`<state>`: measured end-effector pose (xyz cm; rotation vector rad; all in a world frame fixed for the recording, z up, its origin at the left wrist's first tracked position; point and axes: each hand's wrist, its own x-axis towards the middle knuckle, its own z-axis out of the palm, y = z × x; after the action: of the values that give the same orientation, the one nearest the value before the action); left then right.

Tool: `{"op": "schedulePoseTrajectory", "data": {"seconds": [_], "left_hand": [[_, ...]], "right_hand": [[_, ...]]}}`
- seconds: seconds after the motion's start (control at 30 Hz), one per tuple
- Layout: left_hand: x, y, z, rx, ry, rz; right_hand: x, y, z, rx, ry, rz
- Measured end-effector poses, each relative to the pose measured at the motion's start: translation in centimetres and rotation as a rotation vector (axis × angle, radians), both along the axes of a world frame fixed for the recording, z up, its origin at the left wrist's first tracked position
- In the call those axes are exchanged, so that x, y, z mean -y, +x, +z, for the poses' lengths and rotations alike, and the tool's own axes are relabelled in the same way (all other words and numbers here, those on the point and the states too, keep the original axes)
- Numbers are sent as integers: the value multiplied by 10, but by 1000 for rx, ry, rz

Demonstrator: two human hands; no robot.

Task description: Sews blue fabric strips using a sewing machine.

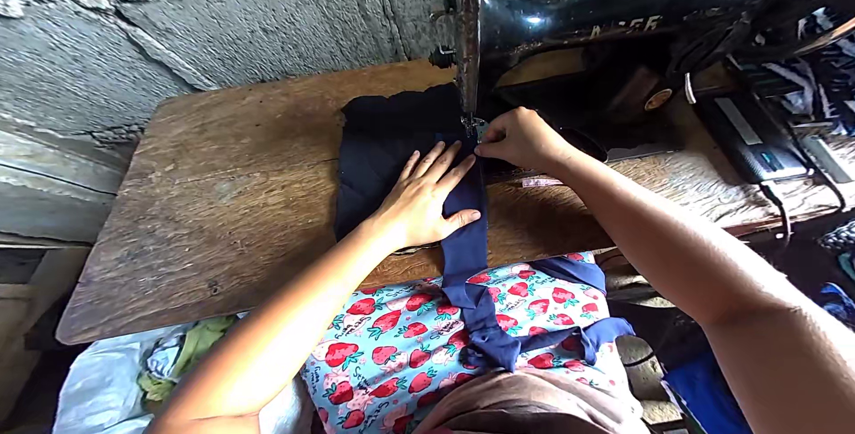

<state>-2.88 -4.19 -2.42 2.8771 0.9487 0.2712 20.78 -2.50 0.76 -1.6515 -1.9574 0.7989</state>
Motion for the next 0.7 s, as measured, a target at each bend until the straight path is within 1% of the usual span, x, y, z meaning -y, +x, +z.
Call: {"op": "schedulePoseTrajectory", "data": {"seconds": [0.07,0.13,0.2,0.27,0.4,0.7], "left_hand": [[3,2,0,1,-6,18],[7,5,2,-4,-28,48],[8,8,1,-4,-29,68],[9,8,0,8,-21,69],[8,7,-3,40,-15,70],[3,8,-2,35,-12,76]], "right_hand": [[0,4,-4,-38,72,60],[-1,8,-11,-66,239,179],[0,11,-17,-2,415,256],[3,14,-20,103,502,276],[5,16,-19,202,468,299],[4,15,-19,256,494,292]]}}
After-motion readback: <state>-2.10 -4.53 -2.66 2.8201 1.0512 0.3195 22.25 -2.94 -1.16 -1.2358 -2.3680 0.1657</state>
